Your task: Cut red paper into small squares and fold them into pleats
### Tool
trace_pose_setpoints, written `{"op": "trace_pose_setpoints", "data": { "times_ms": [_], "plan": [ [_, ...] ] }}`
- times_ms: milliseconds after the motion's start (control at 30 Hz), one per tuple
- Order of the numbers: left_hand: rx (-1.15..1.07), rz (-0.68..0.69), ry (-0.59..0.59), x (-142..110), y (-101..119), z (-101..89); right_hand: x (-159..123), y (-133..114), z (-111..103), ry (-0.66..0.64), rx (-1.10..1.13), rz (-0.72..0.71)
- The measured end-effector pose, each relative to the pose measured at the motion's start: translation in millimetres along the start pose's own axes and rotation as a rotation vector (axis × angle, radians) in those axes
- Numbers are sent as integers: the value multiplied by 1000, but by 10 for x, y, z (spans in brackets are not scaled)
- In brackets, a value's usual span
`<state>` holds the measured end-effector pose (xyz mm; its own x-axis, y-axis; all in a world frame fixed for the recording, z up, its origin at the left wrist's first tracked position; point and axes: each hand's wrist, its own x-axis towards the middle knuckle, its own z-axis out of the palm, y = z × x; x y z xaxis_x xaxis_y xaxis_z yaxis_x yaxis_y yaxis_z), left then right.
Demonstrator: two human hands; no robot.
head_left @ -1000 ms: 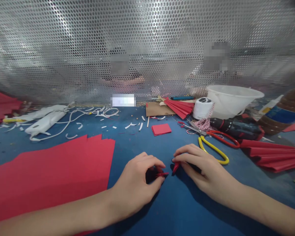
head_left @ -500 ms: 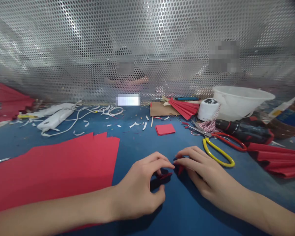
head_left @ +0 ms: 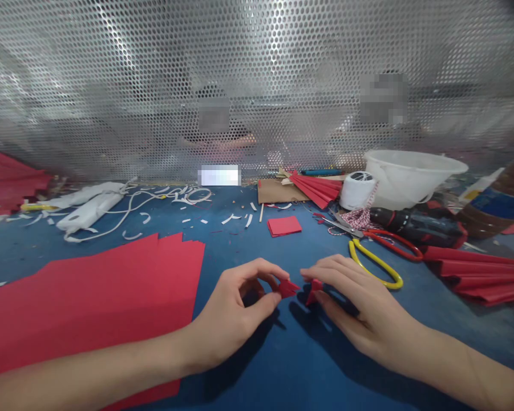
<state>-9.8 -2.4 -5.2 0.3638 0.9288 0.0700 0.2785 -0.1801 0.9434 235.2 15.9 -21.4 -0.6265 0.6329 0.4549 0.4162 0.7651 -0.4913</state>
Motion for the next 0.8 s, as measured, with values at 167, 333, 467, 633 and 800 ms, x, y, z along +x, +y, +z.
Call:
{"op": "trace_pose_setpoints", "data": {
  "times_ms": [167,333,467,633,800],
  "plan": [
    [-53,103,-40,-15,14,12,6,-125,60,133,72,-65],
    [-30,141,-50,-7,36,54,4,-233,137,180,91,-96],
    [-40,164,6,-7,7,70,-1,-246,156,179,61,-119],
    [10,182,22,-19,3,70,-4,-276,165,195,15,-112],
    [14,185,32,-38,18,63,-22,-232,128,197,39,-45]
  ]
}}
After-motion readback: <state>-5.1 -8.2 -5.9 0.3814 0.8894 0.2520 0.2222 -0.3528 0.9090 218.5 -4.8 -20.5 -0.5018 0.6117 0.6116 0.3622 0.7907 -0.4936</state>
